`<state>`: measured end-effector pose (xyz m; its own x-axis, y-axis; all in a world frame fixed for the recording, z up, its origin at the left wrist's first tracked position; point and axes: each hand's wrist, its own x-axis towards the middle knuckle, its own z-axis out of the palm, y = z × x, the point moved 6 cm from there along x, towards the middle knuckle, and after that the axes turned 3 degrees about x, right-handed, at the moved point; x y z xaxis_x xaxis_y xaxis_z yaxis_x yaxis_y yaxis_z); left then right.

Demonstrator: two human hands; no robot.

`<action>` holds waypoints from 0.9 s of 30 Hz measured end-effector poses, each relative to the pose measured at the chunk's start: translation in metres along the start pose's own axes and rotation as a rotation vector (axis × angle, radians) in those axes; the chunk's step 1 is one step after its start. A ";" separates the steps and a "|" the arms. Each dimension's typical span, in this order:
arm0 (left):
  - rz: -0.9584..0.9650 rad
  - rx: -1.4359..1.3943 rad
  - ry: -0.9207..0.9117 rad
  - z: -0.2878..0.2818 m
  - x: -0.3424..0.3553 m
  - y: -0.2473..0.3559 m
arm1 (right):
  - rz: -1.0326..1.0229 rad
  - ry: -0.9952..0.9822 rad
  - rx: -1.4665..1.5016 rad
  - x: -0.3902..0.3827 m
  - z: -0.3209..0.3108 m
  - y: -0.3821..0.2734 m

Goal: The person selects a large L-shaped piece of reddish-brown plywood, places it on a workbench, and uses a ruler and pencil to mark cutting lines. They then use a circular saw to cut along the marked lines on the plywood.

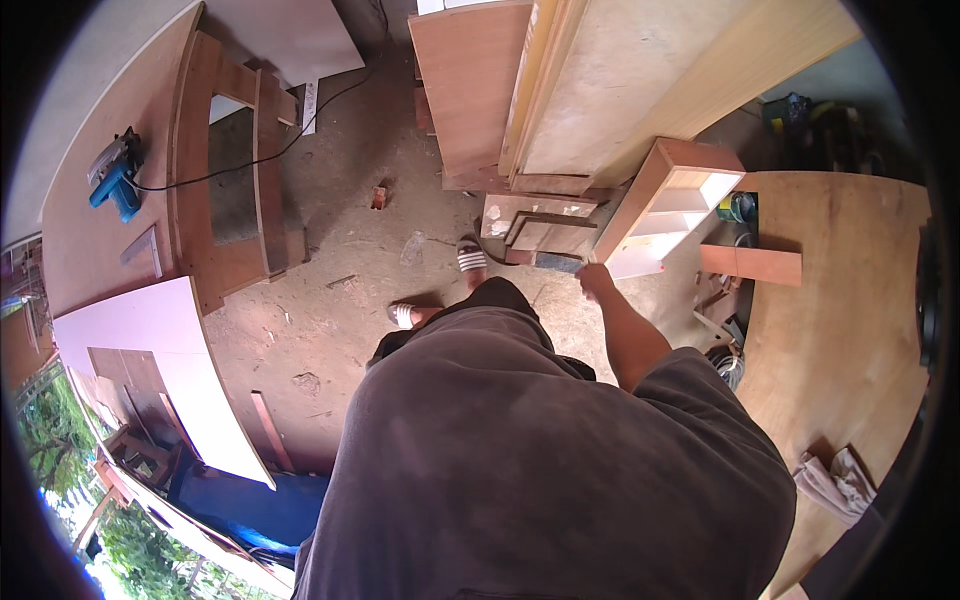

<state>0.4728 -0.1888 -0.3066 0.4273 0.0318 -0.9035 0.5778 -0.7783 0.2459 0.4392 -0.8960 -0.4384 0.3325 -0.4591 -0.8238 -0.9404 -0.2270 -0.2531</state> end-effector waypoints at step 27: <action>-0.432 -0.461 0.290 0.165 -0.151 0.006 | -1.473 0.574 -0.929 0.010 -0.112 -0.664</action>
<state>0.2970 -0.3011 -0.2265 0.2244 0.4950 -0.8394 0.9468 -0.3145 0.0677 1.0750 -0.8462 -0.2217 0.9237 0.3729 0.0878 0.3766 -0.9258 -0.0308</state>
